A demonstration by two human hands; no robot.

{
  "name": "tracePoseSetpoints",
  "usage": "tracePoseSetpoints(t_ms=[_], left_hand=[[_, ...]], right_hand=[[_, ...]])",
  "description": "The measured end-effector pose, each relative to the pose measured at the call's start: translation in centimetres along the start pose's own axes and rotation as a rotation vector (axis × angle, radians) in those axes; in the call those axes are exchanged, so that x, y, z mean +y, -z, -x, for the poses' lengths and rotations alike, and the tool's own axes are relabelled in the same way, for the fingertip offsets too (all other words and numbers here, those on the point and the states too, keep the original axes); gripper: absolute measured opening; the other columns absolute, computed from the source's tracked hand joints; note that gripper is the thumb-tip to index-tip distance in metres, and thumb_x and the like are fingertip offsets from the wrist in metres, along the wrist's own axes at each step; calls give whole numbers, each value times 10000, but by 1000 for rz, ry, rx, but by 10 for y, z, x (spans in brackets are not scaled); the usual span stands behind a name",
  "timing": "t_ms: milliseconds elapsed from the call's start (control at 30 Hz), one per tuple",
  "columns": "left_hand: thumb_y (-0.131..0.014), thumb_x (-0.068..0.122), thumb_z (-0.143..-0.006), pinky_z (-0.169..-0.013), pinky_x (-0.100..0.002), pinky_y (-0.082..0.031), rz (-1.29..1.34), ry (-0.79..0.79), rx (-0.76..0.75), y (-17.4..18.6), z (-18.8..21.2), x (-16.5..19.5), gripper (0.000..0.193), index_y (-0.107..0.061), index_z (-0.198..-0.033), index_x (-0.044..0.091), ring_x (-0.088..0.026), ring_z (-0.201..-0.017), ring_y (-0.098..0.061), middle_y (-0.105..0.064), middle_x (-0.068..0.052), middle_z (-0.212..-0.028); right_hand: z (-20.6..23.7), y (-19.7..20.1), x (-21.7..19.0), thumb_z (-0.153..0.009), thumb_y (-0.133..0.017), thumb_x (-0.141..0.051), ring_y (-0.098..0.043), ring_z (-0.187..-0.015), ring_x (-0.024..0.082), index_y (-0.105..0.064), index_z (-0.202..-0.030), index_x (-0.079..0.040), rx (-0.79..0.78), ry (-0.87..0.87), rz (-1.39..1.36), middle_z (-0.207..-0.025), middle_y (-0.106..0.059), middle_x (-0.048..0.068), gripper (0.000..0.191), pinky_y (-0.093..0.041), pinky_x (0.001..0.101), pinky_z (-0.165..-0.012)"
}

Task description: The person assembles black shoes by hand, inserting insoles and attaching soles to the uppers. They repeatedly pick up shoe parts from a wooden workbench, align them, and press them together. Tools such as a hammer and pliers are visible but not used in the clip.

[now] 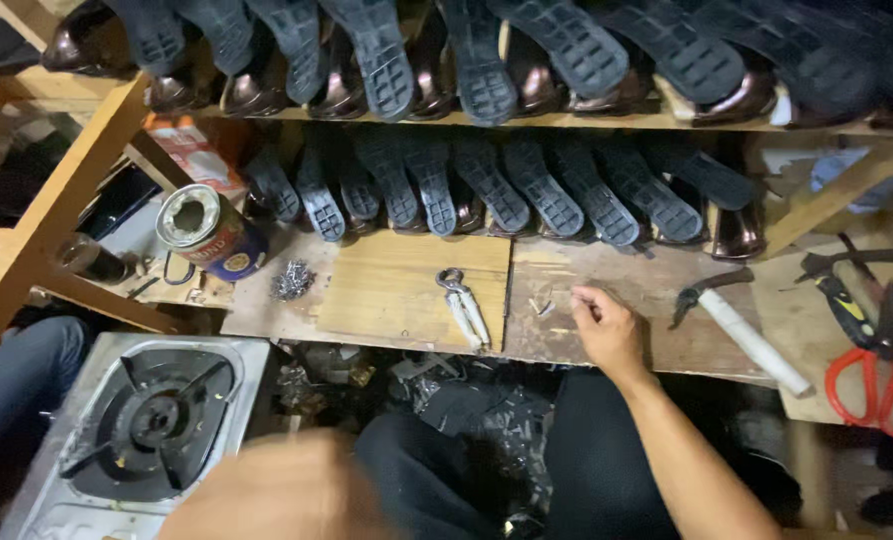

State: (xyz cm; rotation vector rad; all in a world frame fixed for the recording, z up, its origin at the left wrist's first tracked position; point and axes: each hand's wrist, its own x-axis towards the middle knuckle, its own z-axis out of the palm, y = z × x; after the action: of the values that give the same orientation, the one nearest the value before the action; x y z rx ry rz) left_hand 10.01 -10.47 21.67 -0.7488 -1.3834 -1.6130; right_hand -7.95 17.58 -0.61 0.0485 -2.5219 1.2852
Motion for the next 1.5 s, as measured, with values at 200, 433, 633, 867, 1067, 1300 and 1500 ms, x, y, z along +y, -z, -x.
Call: tracePoseSetpoints(t_ms=[200, 433, 633, 867, 1067, 1300, 1500], left_hand=[[-678, 71, -933, -630, -267, -530, -358, 714, -109, -39, 55, -81, 371, -668, -1300, 17, -119, -671, -626, -709, -85, -802], [-705, 272, -918, -922, -429, -504, -815, 629, -432, -39, 131, -207, 392, -692, -1265, 90, -335, -1082, -628, -684, -143, -1141], [-647, 442, -900, -1121, -592, -214, -1071, 437, -556, -31, 151, -264, 521, -669, -1309, 119, -436, -1425, -322, -462, -185, -1518], [-608, 397, -922, -1193, -556, -225, -1135, 453, -519, -32, 166, -272, 407, -700, -1258, 186, -382, -1485, -333, -458, -114, -1561], [-624, 265, -811, -1164, -560, -224, -1129, 515, -572, -33, 163, -271, 446, -694, -1244, 186, -374, -1466, -324, -444, -107, -1554], [-598, 205, -771, -1173, -545, -245, -1164, 479, -569, -32, 167, -270, 460, -692, -1221, 207, -346, -1487, -330, -454, -75, -1564], [-594, 211, -790, -1170, -534, -253, -1160, 466, -536, -35, 171, -271, 431, -706, -1207, 221, -344, -1486, -341, -465, -66, -1559]], right_hand=[[-3, 17, 3, -902, -704, -188, -725, -865, 266, -747, -1073, -88, 4, 175, 116, -976, -751, 100, 203, -561, 368, -748], [-8, 19, 9, -890, -686, -150, -723, -878, 281, -738, -1054, -75, 9, 208, 47, -966, -745, 107, 188, -562, 370, -768], [-12, 16, 11, -891, -686, -145, -713, -880, 301, -731, -1024, -69, 31, 227, 45, -958, -740, 115, 160, -558, 377, -768], [-12, 15, 20, -881, -695, -126, -703, -905, 311, -729, -1011, -71, 17, 271, 69, -975, -737, 106, 145, -559, 392, -788], [-8, 20, 25, -862, -705, -139, -713, -902, 274, -742, -982, -82, -37, 235, 81, -947, -752, 73, 138, -561, 374, -800], [-59, 80, 35, -942, -686, -172, -699, -1020, 281, -722, -1077, -67, 84, 354, 73, -1087, -725, 107, 174, -551, 374, -891], [-120, 120, 50, -740, -763, -228, -562, -1190, 367, -742, -1170, -77, 101, 492, 698, -1318, -628, 183, 456, -439, 525, -959]])
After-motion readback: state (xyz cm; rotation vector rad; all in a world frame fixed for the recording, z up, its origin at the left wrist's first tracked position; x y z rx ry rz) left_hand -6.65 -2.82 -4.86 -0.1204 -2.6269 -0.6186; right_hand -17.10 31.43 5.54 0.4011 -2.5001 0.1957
